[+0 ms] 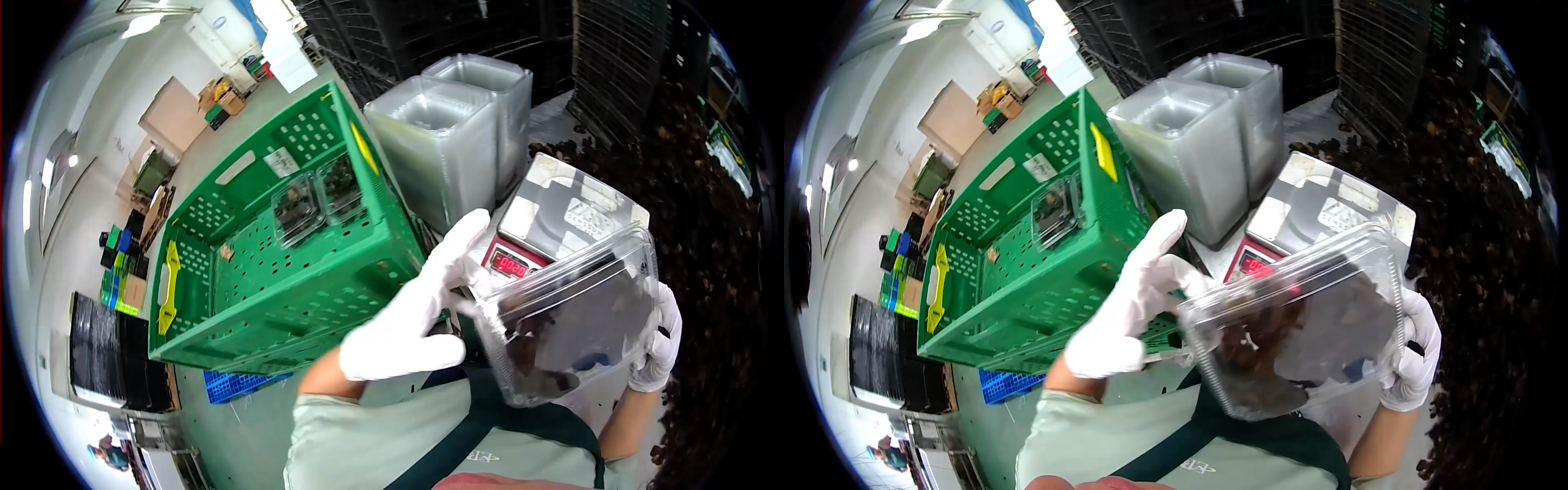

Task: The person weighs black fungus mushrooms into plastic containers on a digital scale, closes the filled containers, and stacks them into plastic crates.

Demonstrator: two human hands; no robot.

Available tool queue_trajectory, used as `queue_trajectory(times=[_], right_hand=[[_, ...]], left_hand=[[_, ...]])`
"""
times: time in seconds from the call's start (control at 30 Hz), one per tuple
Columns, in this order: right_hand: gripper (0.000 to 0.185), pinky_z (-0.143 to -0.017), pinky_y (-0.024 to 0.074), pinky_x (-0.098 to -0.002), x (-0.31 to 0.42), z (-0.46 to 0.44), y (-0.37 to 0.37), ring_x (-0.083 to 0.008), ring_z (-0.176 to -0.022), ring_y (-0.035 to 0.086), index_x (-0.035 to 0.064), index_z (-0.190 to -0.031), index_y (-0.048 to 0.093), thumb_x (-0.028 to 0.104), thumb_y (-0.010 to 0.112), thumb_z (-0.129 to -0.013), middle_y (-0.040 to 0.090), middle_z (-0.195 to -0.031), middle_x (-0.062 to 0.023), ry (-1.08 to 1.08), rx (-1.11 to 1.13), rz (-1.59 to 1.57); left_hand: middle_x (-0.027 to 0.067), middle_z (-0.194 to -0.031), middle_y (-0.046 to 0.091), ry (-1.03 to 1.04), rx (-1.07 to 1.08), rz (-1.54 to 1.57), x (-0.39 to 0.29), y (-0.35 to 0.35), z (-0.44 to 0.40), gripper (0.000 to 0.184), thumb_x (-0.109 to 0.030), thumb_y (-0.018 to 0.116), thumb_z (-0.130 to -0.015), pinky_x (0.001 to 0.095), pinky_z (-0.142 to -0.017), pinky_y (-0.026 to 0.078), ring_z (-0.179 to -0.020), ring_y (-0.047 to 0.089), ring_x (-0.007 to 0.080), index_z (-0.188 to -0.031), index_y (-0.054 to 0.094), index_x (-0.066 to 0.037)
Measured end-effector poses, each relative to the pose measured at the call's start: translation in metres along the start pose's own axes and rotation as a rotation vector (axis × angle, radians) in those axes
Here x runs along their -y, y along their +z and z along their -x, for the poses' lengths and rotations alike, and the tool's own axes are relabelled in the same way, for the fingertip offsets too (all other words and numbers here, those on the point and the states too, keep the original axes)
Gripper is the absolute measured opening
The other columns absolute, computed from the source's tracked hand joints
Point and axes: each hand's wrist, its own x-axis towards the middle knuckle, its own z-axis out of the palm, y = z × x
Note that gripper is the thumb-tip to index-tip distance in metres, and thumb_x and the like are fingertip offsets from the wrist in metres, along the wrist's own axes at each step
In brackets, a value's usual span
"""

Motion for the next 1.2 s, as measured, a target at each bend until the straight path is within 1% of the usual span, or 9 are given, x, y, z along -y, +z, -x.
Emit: queue_trajectory(times=[0.13,0.23,0.4,0.53,0.77,0.87,0.93,1.0,1.2], right_hand=[[0.085,-0.050,0.0400,-0.0146,0.019,-0.012,0.048,-0.0019,-0.049,0.053,-0.0128,-0.129,0.053,0.037,0.087,-0.070,0.066,-0.068,-0.0010,0.036,0.185,0.083],[0.075,-0.053,0.0400,-0.0165,0.022,-0.027,0.088,-0.0036,-0.054,0.054,-0.0106,-0.136,0.053,0.029,0.077,-0.077,0.064,-0.065,-0.0029,-0.119,0.415,0.181],[0.068,-0.050,0.0354,-0.0173,0.038,-0.038,0.148,-0.0027,-0.053,0.046,-0.0058,-0.152,0.038,0.019,0.065,-0.095,0.067,-0.073,-0.0035,-0.126,0.567,0.138],[0.050,-0.045,0.0321,-0.0168,0.025,-0.045,0.118,-0.0024,-0.050,0.044,-0.0017,-0.143,0.052,0.016,0.062,-0.097,0.063,-0.069,-0.0011,-0.058,0.360,0.253],[0.044,-0.042,0.0265,-0.0165,-0.001,-0.045,0.027,-0.0026,-0.045,0.037,-0.0027,-0.138,0.055,0.014,0.055,-0.097,0.053,-0.063,0.0026,0.016,-0.019,0.264],[0.048,-0.040,0.0260,-0.0170,-0.015,-0.033,-0.025,-0.0020,-0.045,0.037,-0.0024,-0.139,0.054,0.025,0.060,-0.100,0.051,-0.065,0.0037,-0.049,-0.062,0.292],[0.050,-0.039,0.0254,-0.0171,-0.023,-0.015,-0.057,-0.0021,-0.045,0.037,-0.0019,-0.139,0.055,0.029,0.062,-0.101,0.051,-0.067,0.0037,-0.014,-0.206,0.332],[0.046,-0.040,0.0250,-0.0169,-0.039,0.004,-0.087,-0.0021,-0.046,0.037,0.0006,-0.138,0.058,0.028,0.060,-0.101,0.052,-0.069,0.0040,-0.007,-0.296,0.299],[0.036,-0.045,0.0291,-0.0177,-0.047,0.053,-0.099,-0.0023,-0.053,0.042,-0.0001,-0.129,0.062,0.024,0.057,-0.101,0.055,-0.073,0.0035,0.087,-0.461,0.317]], left_hand=[[0.0182,-0.145,0.044,-0.170,-0.038,-0.417,-0.065,-0.007,0.023,0.112,-0.027,0.084,-0.081,0.0412,-0.101,0.047,-0.124,0.051,0.0262,-0.165,0.012,-0.017],[0.0171,-0.143,0.048,-0.272,-0.027,-0.157,-0.087,-0.010,0.035,0.104,-0.015,0.081,-0.084,0.0406,-0.107,0.042,-0.124,0.053,0.0256,-0.164,0.014,-0.011],[0.0056,-0.117,0.061,0.073,-0.482,-0.298,-0.137,-0.063,0.057,0.090,-0.015,0.079,-0.080,0.0265,-0.094,0.046,-0.104,0.056,0.0092,-0.157,0.033,-0.006],[0.0032,-0.116,0.064,0.024,-0.867,-0.570,-0.185,-0.165,0.098,0.051,-0.021,0.058,-0.100,0.0281,-0.091,0.050,-0.099,0.059,0.0087,-0.147,0.049,-0.006],[0.0107,-0.149,0.053,-0.449,-0.792,-0.238,-0.161,-0.378,0.196,0.056,-0.034,0.055,-0.104,0.0429,-0.117,0.039,-0.136,0.050,0.0268,-0.153,0.043,-0.009],[0.0157,-0.167,0.023,-1.212,-0.534,-0.599,-0.129,-0.395,0.196,0.068,-0.040,0.056,-0.104,0.0661,-0.118,0.025,-0.152,0.023,0.0447,-0.163,0.026,-0.023],[0.0172,-0.159,0.037,-1.355,-0.612,-0.603,-0.122,-0.349,0.156,0.067,-0.031,0.060,-0.100,0.0660,-0.112,0.034,-0.147,0.035,0.0400,-0.159,0.033,-0.016],[0.0145,-0.146,0.055,-1.186,-0.623,-0.847,-0.143,-0.315,0.114,0.057,-0.024,0.066,-0.096,0.0411,-0.110,0.043,-0.136,0.049,0.0298,-0.149,0.050,-0.008],[0.0098,-0.129,0.065,0.002,-0.446,-1.171,-0.137,-0.254,-0.070,0.040,-0.019,0.061,-0.103,0.0313,-0.108,0.042,-0.122,0.057,0.0181,-0.136,0.058,0.003]])
